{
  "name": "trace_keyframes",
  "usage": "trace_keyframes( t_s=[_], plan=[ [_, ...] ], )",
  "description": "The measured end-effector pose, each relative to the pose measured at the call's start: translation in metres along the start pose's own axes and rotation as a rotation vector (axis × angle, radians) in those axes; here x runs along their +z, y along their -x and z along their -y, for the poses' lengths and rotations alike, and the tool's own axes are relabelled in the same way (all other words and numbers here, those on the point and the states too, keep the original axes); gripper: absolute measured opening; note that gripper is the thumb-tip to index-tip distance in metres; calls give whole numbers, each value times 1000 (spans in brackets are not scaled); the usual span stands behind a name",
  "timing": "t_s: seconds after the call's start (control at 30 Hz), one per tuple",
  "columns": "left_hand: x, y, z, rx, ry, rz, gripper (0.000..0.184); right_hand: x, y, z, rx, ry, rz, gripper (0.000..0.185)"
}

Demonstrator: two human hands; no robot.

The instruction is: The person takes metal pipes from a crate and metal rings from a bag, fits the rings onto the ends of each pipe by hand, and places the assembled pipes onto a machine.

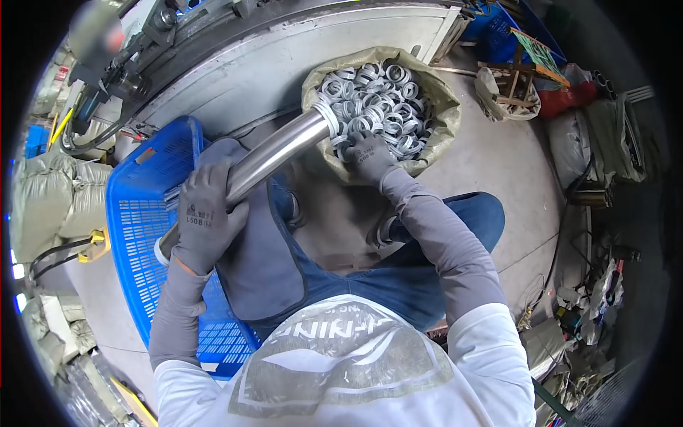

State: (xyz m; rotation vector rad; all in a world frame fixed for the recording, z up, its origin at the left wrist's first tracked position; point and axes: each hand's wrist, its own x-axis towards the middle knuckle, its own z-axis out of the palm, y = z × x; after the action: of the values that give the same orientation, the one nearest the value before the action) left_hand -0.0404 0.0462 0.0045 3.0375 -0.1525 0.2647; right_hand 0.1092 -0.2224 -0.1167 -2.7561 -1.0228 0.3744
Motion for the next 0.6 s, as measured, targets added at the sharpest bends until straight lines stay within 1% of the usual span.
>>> trace_keyframes(
  t_s=[0.07, 0.1, 0.13, 0.17, 0.2, 0.27, 0.33, 0.4, 0.43, 0.47, 0.53, 0.6],
  plan=[
    [-3, 0, 7, 20, 7, 40, 66, 5, 4, -8, 54, -84, -92, 30],
    [-5, -4, 7, 17, 2, 38, 66, 8, 7, -14, 72, -148, -142, 30],
    [-9, -11, 8, 56, 23, 12, 66, 10, 10, -19, 86, -212, -194, 30],
    [-14, -21, 9, 93, 36, -26, 66, 7, 15, -26, 58, -233, -276, 31],
    [-15, -35, 12, 87, 15, -57, 66, 2, 15, -35, 20, -247, -372, 33],
    [-12, -75, 16, 214, -58, -181, 63, 7, 15, -61, 187, -598, -409, 35],
    [-17, -130, 17, 206, -127, -242, 64, -63, 41, -33, 422, -1096, -324, 39],
    [-13, -201, 23, 226, -218, -408, 64, -41, 40, -61, 251, -1290, -508, 50],
    [-16, -238, 27, 215, -259, -447, 64, -60, 48, -57, 258, -1426, -441, 57],
    [-20, -272, 31, 205, -300, -481, 63, -70, 50, -56, 250, -1428, -442, 57],
    [-31, -333, 32, 58, -380, -391, 61, -79, 51, -59, 107, -1377, -422, 57],
    [-25, -393, 49, -21, -449, -331, 69, -69, 44, -65, 31, -1360, -396, 55]
  ],
)
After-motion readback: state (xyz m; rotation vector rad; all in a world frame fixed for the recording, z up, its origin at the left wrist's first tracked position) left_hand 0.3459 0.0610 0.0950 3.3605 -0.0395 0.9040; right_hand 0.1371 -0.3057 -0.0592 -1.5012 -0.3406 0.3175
